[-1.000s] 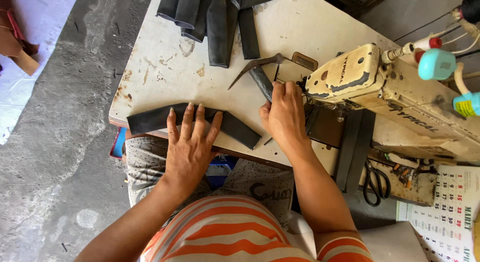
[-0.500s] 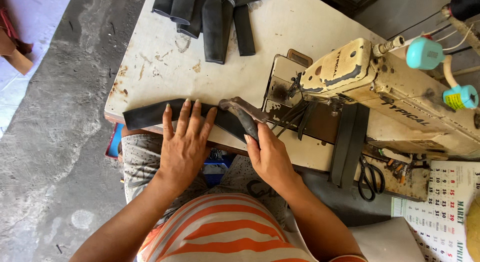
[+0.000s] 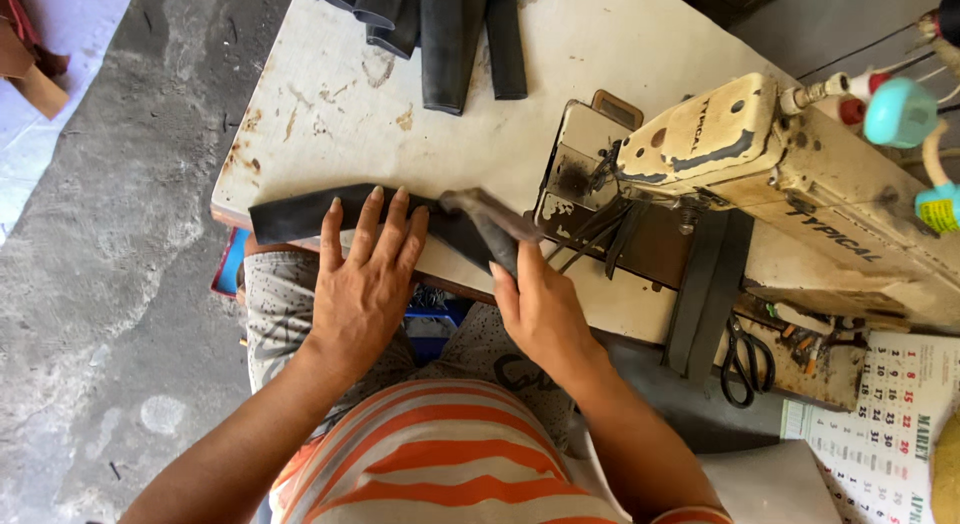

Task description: The person prepares leather strips by folding the edges together and hammering them flat on a workspace.

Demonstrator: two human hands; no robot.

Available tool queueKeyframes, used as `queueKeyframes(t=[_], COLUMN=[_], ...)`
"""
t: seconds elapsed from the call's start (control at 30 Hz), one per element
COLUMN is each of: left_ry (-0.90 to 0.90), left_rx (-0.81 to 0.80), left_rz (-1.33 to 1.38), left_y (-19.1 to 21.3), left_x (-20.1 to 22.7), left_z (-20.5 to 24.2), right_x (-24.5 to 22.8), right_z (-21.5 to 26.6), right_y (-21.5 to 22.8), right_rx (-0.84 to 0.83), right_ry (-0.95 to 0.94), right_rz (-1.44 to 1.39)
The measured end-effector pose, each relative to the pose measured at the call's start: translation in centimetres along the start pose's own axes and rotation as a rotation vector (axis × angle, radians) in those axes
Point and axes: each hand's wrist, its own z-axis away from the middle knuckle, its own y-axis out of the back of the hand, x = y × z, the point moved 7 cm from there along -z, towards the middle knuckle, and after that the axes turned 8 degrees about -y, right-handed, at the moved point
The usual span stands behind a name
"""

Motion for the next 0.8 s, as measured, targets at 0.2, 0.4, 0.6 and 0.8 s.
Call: queueKeyframes(t=[0.2, 0.4, 0.6, 0.8], left_ry=[-0.006, -0.014, -0.001, 0.034], left_rx=[-0.010, 0.047, 0.008, -0.042], left_rz=[-0.051, 0.037, 0.013, 0.015], left_y=[-0.5, 0.0, 0.0, 0.5], left_x=[-0.2, -0.4, -0.5, -2.6], left_z=[-0.4, -0.4, -0.1, 0.7], right_x=[-1.8, -2.8, -1.9, -1.4], right_z=[-0.1, -0.1, -0.1, -0.5], right_y=[1.4, 0.6, -1.5, -1.2], right_rx=[0.122, 0.031, -0.061, -0.109], right_ry=[-0.023, 0.081, 0.032, -0.024], right_rz=[-0.073, 0.017, 0.098, 0.124])
